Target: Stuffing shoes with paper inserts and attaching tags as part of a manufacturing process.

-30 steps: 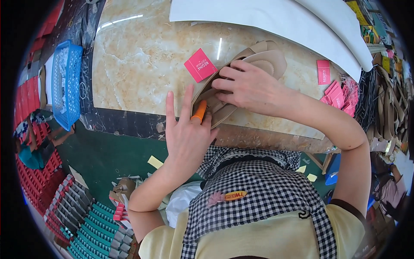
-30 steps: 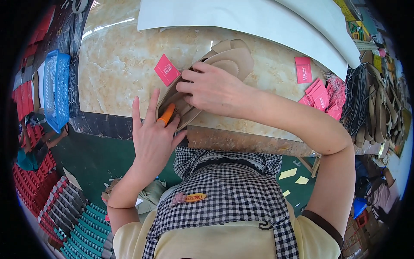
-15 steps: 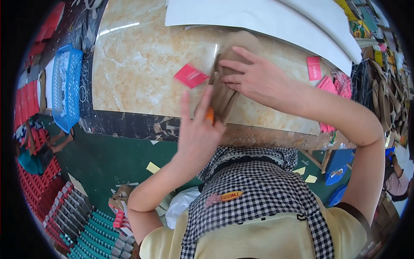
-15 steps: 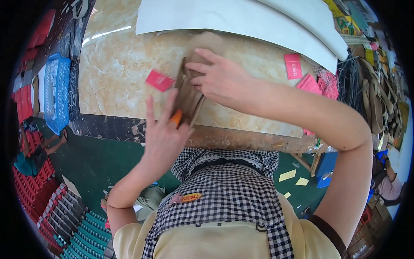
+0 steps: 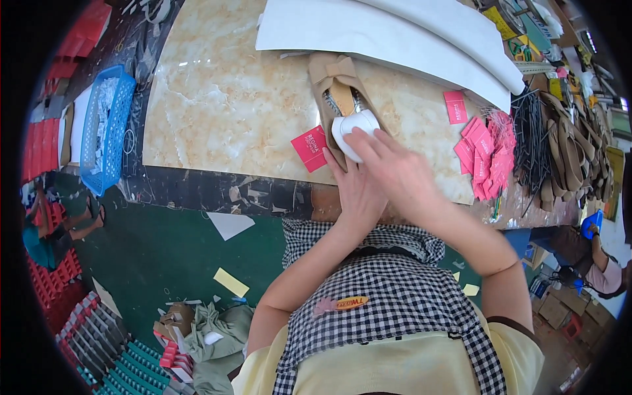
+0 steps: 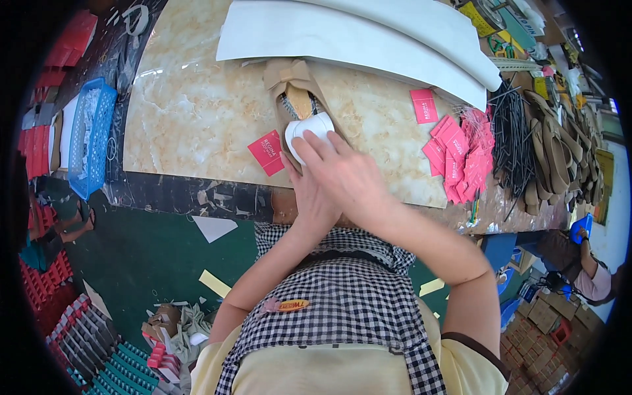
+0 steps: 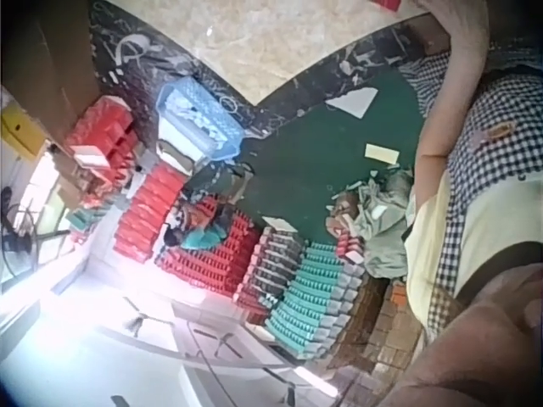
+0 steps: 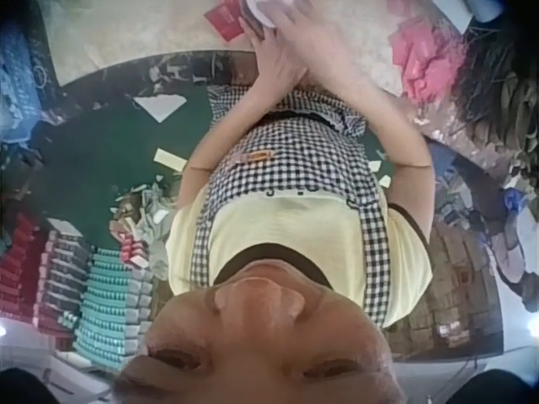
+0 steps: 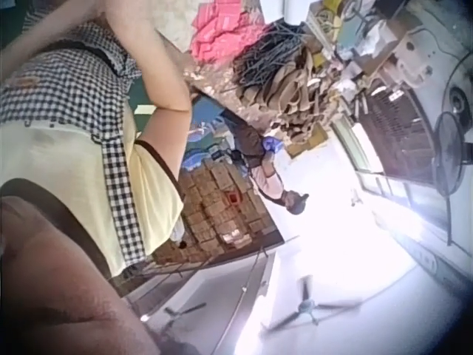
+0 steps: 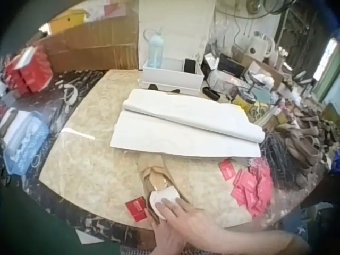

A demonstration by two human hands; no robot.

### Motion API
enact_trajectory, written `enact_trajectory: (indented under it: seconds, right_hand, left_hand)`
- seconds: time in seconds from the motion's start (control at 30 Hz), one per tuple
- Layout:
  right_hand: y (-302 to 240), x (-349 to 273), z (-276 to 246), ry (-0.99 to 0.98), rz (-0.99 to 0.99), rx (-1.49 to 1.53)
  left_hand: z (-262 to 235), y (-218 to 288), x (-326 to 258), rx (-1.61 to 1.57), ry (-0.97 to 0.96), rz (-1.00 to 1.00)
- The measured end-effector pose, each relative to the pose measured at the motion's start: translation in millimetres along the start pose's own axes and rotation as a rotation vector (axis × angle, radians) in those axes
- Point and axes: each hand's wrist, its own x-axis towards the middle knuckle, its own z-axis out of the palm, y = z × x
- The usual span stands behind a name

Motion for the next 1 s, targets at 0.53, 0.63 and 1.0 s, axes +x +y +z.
enact_trajectory:
  seconds: [0.53, 0.63, 1.0]
  right_hand:
    - [4.5, 21.1, 44.2, 0.163, 0.005, 0.116]
    - [5.3, 80.9, 29.6, 0.119, 0.134, 0.262]
    - [5.3, 123.2, 5.6, -0.345, 0.192, 0.292]
  left_hand:
    - [15.8, -0.9, -1.4, -0.031, 0.152, -0.038]
    - [11.0, 1.7, 3.6, 0.153, 0.025, 0.029]
    - [8.1, 3.1, 4.8, 0.186, 0.045, 0.012]
